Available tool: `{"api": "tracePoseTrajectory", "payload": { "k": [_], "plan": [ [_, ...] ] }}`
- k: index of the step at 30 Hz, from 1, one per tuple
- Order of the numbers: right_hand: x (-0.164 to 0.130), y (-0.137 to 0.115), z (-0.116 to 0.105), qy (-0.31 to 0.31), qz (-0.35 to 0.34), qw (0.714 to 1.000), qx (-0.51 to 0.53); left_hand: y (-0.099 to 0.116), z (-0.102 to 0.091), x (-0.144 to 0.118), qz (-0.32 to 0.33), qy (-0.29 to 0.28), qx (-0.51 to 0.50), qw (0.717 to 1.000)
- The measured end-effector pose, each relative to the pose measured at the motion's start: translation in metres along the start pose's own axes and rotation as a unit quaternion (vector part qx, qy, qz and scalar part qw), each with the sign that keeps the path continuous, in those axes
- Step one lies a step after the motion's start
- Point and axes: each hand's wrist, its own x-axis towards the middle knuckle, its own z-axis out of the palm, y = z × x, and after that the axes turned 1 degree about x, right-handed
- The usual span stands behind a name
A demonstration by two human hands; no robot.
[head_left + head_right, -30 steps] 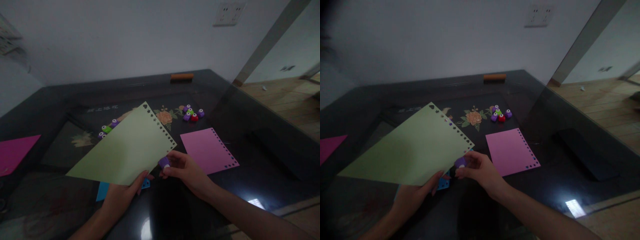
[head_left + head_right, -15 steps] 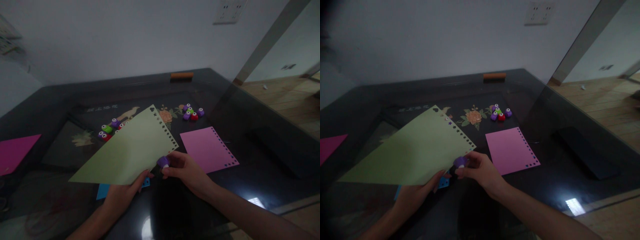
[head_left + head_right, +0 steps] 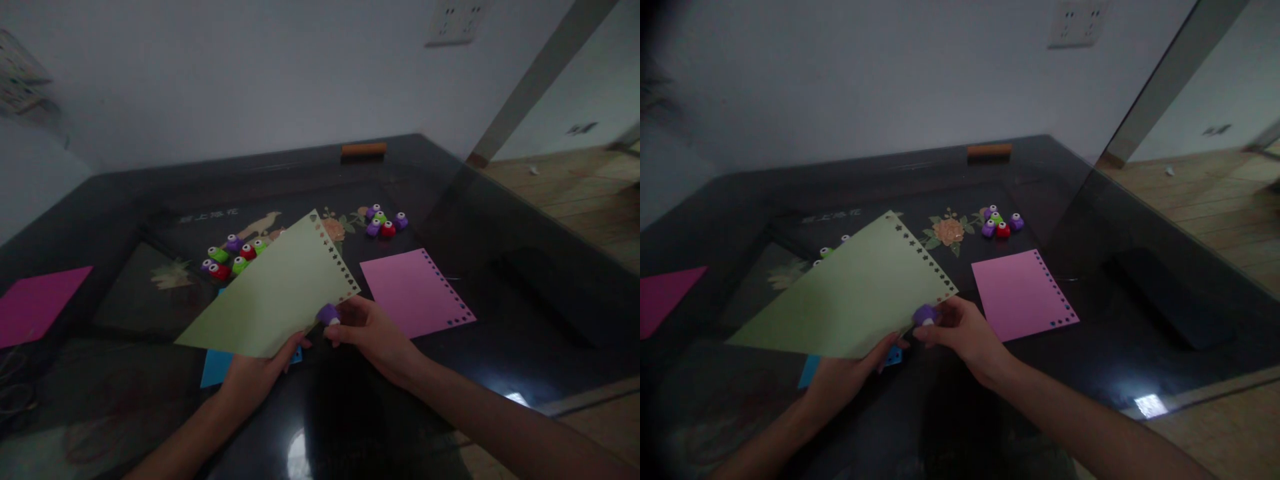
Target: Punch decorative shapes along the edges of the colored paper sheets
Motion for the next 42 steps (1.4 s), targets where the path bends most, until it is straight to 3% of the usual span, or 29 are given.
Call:
{"api": "tracePoseTrajectory", "payload": {
  "k": [9,14,22,42],
  "plan": [
    [0.0029,0.0009,0.0004,-0.002,-0.013,1.000,0.026,0.0009,0.0010,0.0017,-0.015,-0.011,-0.006,1.000],
    [0.0034,-0.0008,0.0003,0.002,-0.011,0.999,0.048,0.0026,-0.0015,0.0019,-0.055,-0.025,-0.024,0.998],
    [0.0041,-0.0043,0.0014,0.037,-0.008,0.999,0.006,0.0050,-0.0046,0.0033,-0.091,-0.048,-0.059,0.993],
    [0.0015,-0.0042,-0.0011,0.045,-0.029,0.999,0.008,0.0077,-0.0082,0.0080,-0.132,-0.103,-0.124,0.978]
  ]
}}
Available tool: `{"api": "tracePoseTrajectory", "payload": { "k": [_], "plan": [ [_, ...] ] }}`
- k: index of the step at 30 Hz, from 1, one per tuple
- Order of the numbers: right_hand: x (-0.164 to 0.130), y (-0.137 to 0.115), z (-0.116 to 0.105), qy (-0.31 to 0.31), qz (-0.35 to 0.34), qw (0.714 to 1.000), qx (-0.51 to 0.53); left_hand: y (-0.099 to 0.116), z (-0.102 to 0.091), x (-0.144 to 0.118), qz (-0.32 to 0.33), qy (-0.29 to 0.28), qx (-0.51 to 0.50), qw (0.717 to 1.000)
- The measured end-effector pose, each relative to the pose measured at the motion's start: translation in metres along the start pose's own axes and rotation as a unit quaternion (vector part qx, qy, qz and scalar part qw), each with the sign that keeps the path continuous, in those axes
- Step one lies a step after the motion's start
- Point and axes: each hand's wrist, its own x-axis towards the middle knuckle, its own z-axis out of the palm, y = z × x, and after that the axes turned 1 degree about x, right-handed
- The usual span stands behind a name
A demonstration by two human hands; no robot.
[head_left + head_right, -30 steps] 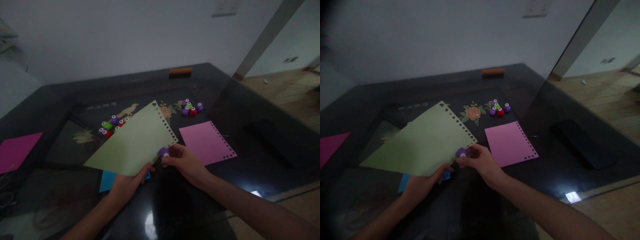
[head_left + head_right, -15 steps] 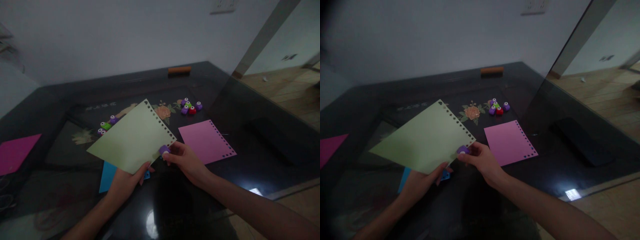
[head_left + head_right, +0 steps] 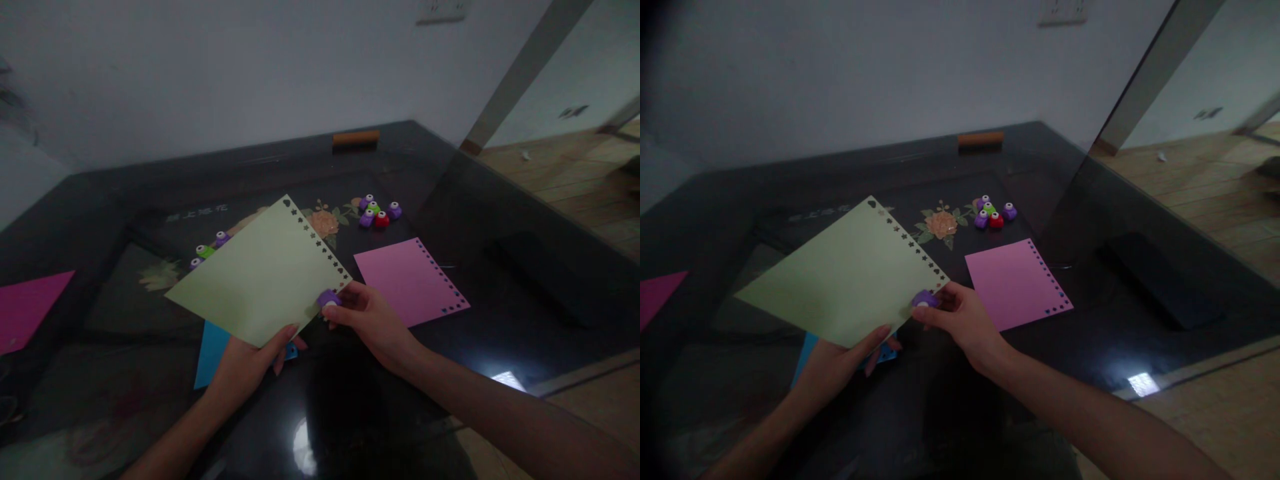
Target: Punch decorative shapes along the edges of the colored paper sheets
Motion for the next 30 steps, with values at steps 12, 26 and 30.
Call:
{"api": "tracePoseTrajectory", "payload": {
  "k": [12,26,30],
  "plan": [
    [-0.0008,-0.0023,0.0012,0.006,0.001,1.000,0.003,-0.0077,-0.0018,-0.0011,0.010,-0.021,0.017,1.000],
    [-0.0017,-0.0027,0.0009,0.002,-0.004,1.000,0.009,-0.0067,-0.0023,-0.0014,0.016,-0.011,0.034,0.999],
    [-0.0009,-0.0015,0.0008,0.002,-0.001,1.000,0.005,-0.0068,-0.0027,-0.0016,0.012,-0.014,0.033,0.999]
  ]
}}
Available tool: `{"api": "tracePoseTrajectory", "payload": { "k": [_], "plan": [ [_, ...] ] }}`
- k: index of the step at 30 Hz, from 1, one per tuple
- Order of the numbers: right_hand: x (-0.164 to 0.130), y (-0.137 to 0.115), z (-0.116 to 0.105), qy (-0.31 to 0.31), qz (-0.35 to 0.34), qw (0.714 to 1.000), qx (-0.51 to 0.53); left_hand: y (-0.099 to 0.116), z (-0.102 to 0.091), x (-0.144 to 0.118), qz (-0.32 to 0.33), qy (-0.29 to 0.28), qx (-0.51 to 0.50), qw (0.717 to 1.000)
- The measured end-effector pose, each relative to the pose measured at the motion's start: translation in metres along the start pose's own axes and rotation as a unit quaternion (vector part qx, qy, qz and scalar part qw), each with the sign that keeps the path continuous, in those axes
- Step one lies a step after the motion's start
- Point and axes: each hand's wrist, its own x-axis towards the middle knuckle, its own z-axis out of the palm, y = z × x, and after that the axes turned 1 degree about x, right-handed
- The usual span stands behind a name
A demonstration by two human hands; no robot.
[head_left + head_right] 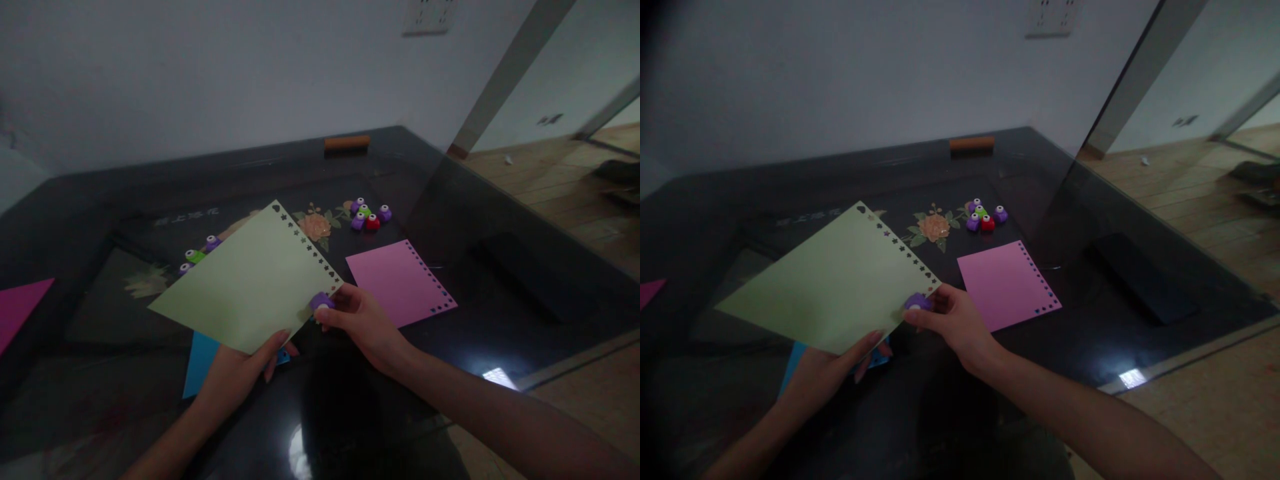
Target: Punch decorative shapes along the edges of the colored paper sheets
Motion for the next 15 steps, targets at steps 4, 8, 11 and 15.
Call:
{"api": "tracePoseTrajectory", "payload": {
  "k": [4,8,11,15],
  "plan": [
    [0.0004,0.0004,-0.0006,0.003,0.002,1.000,-0.001,-0.0006,0.0006,0.0013,-0.002,-0.005,0.001,1.000],
    [0.0000,-0.0002,-0.0007,0.002,0.000,1.000,0.004,0.0001,0.0009,0.0011,-0.007,0.002,-0.004,1.000],
    [-0.0003,-0.0005,-0.0005,0.009,0.003,1.000,0.001,0.0006,0.0009,0.0007,0.004,0.004,-0.004,1.000],
    [-0.0003,-0.0005,0.0000,0.011,0.002,1.000,-0.001,-0.0001,0.0010,0.0011,0.011,0.001,-0.003,1.000]
  ]
}}
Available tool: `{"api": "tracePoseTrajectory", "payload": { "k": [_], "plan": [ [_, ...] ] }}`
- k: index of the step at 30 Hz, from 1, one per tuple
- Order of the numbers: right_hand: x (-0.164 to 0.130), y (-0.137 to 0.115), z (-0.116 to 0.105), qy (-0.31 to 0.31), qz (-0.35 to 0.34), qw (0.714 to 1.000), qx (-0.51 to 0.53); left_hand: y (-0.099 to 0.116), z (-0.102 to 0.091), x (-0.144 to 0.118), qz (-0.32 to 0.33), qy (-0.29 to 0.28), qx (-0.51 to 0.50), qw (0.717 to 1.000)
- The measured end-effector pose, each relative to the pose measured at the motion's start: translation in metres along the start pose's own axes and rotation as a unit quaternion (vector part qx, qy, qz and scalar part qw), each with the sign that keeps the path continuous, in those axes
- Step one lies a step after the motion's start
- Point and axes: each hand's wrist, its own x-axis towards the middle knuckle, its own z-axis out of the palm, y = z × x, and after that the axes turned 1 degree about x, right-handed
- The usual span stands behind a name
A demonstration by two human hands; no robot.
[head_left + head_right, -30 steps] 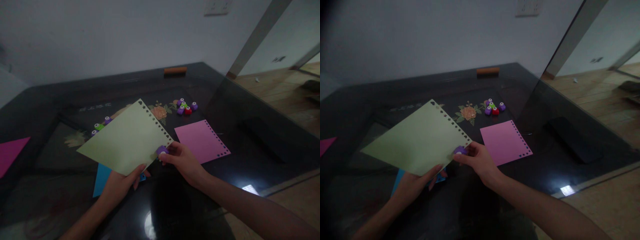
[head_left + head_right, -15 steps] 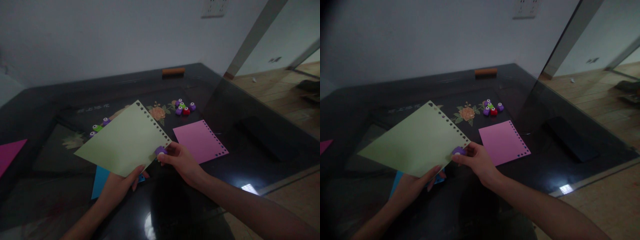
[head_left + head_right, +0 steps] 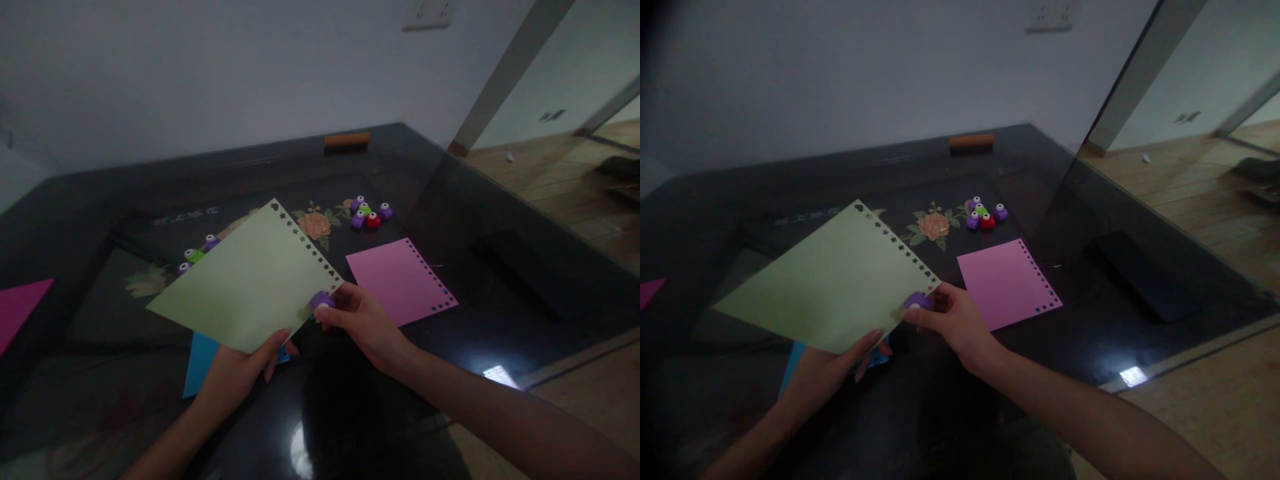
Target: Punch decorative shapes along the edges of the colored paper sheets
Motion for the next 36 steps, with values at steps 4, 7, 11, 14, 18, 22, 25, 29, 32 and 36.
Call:
{"api": "tracePoseTrajectory", "payload": {
  "k": [4,7,11,14,18,22,25,29,32,36],
  "plan": [
    [0.0002,0.0001,0.0006,0.000,0.001,1.000,0.007,-0.0010,0.0001,0.0000,-0.011,0.001,-0.004,1.000],
    [0.0002,0.0002,0.0001,-0.005,-0.002,1.000,0.008,-0.0009,0.0006,-0.0007,-0.016,-0.002,-0.008,1.000],
    [0.0001,0.0007,-0.0010,-0.011,-0.007,1.000,0.013,0.0006,0.0019,-0.0018,-0.024,0.007,-0.017,1.000],
    [0.0005,0.0010,-0.0009,-0.014,-0.006,1.000,0.018,0.0017,0.0021,-0.0019,-0.020,0.008,-0.022,1.000],
    [0.0008,0.0012,-0.0002,-0.005,-0.006,1.000,0.016,0.0015,0.0012,-0.0021,-0.021,0.006,-0.020,1.000],
    [0.0004,0.0012,-0.0003,-0.003,-0.005,1.000,0.011,0.0006,0.0010,-0.0024,-0.019,0.003,-0.010,1.000],
    [0.0005,0.0010,-0.0004,-0.002,0.000,1.000,0.016,-0.0006,0.0020,-0.0020,-0.023,0.012,-0.012,1.000],
    [0.0009,0.0002,0.0007,0.000,0.003,1.000,0.023,-0.0023,0.0028,-0.0012,-0.028,0.001,-0.012,1.000],
    [0.0007,-0.0001,0.0016,0.002,0.002,1.000,0.016,-0.0019,0.0024,-0.0012,-0.029,0.001,-0.011,1.000],
    [0.0001,0.0002,0.0011,-0.002,-0.001,1.000,0.015,0.0008,0.0022,-0.0017,-0.028,0.003,-0.012,1.000]
  ]
}}
